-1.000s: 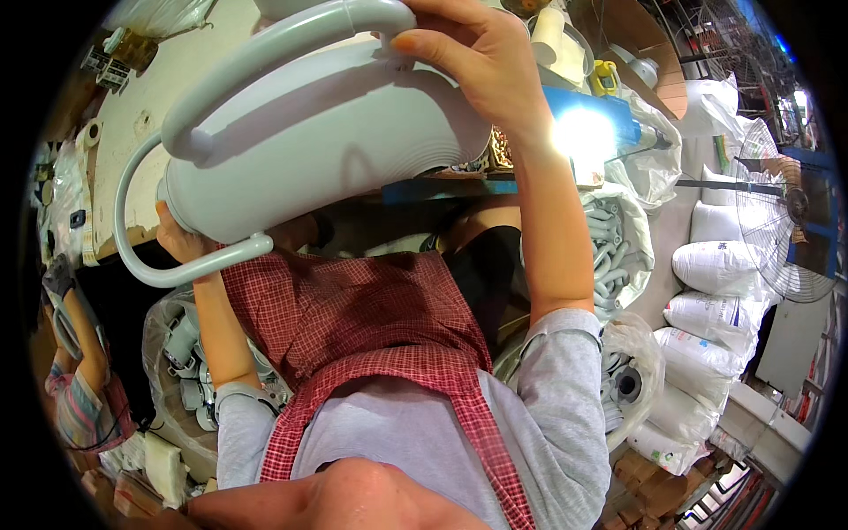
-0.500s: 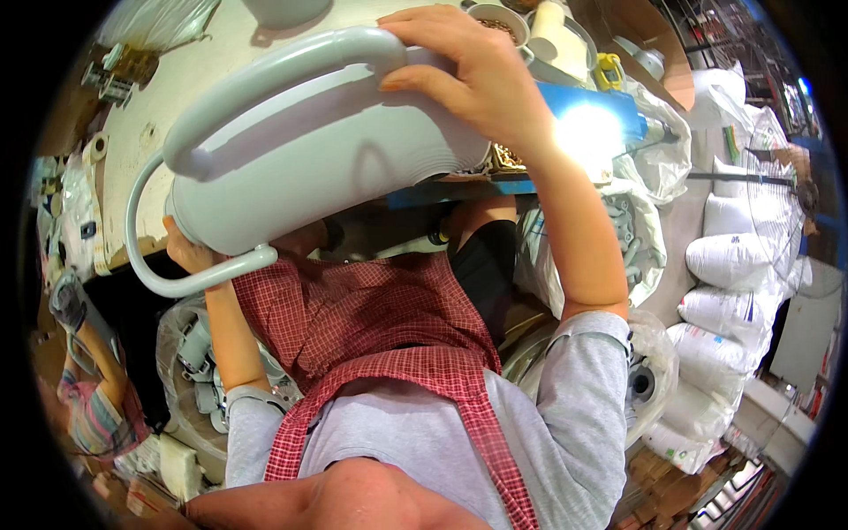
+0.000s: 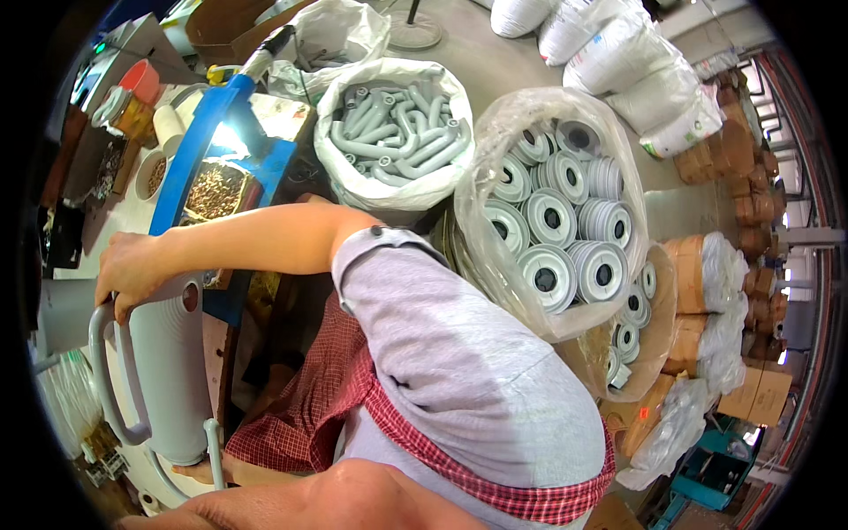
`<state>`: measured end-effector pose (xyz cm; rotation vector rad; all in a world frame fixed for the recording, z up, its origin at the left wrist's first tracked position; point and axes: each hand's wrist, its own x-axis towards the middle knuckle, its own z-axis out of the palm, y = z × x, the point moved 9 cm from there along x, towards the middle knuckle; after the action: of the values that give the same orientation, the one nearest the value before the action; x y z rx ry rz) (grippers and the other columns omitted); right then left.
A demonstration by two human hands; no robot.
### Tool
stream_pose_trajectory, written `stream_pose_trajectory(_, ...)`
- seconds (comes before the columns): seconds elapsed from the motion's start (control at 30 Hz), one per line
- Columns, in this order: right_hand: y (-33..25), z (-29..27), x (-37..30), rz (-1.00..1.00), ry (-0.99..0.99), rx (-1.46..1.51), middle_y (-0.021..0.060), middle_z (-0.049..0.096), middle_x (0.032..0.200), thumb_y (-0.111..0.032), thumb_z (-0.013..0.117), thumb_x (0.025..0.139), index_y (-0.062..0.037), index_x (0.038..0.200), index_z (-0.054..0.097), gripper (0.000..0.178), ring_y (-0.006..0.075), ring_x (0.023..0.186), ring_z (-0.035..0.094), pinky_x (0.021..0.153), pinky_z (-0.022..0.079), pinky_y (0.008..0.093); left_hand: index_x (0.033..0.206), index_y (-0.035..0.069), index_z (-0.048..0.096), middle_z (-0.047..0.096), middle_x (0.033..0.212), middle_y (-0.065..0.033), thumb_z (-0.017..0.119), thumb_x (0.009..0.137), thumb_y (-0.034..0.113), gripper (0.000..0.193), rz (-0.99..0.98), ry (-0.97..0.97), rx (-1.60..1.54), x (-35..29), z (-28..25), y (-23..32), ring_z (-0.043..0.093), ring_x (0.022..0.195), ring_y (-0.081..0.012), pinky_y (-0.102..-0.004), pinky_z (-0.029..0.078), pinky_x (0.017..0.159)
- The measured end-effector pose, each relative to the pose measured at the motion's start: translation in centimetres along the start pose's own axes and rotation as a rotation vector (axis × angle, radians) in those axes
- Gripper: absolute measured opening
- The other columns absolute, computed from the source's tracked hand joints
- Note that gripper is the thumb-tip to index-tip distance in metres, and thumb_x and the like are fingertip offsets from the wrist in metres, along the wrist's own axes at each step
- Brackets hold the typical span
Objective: The person assembles grey electric kettles by hand in a workshop setting. They pick up kettle bodies, insert small metal components into the base, and attach grey plastic handles. The person works at a table cluttered with parts and finished units, repeatedly performing the assembly steps.
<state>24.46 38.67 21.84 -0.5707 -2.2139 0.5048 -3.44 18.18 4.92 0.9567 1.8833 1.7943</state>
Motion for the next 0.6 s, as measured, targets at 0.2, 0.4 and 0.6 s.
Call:
stream_pose_trajectory(0.2,1.4,-1.6,-3.2,0.081,0.229,0.021,0.0022,0.069,0.107,-0.039,0.073,0.076,-0.0153,0.109,0.071,0.041,0.0224,0.107,0.059,0.096,0.039,0.0415,0.095,-0.001,0.059,0.063,0.088,-0.0082,0.046,0.098,0.021,0.026,0.017,-0.115,0.016,-1.1,1.6,1.8,0.060,0.078,-0.0158,-0.0301,0.051,0.070)
stream_pose_trajectory(0.4,-0.8,-16.0,-32.5,0.398,0.705,-0.140,0.0131,0.060,0.118,-0.022,0.079,0.075,-0.0043,0.119,0.060,0.051,0.0295,0.107,0.058,0.094,0.045,0.0377,0.100,-0.001,0.058,0.064,0.092,-0.0088,0.044,0.099,0.023,0.027,-0.005,-0.119,0.058,-2.9,-0.2,1.4,0.061,0.081,-0.0168,-0.0307,0.052,0.072)
stream_pose_trajectory(0.6,-26.1,-23.2,-75.0,1.576,0.511,-1.192,0.0194,0.052,0.111,-0.020,0.076,0.075,-0.0004,0.121,0.052,0.055,0.0359,0.105,0.051,0.091,0.042,0.0441,0.105,0.000,0.057,0.064,0.095,-0.0094,0.043,0.100,0.025,0.029,-0.043,-0.168,0.103,-5.3,1.9,0.7,0.062,0.084,-0.0179,-0.0313,0.053,0.074)
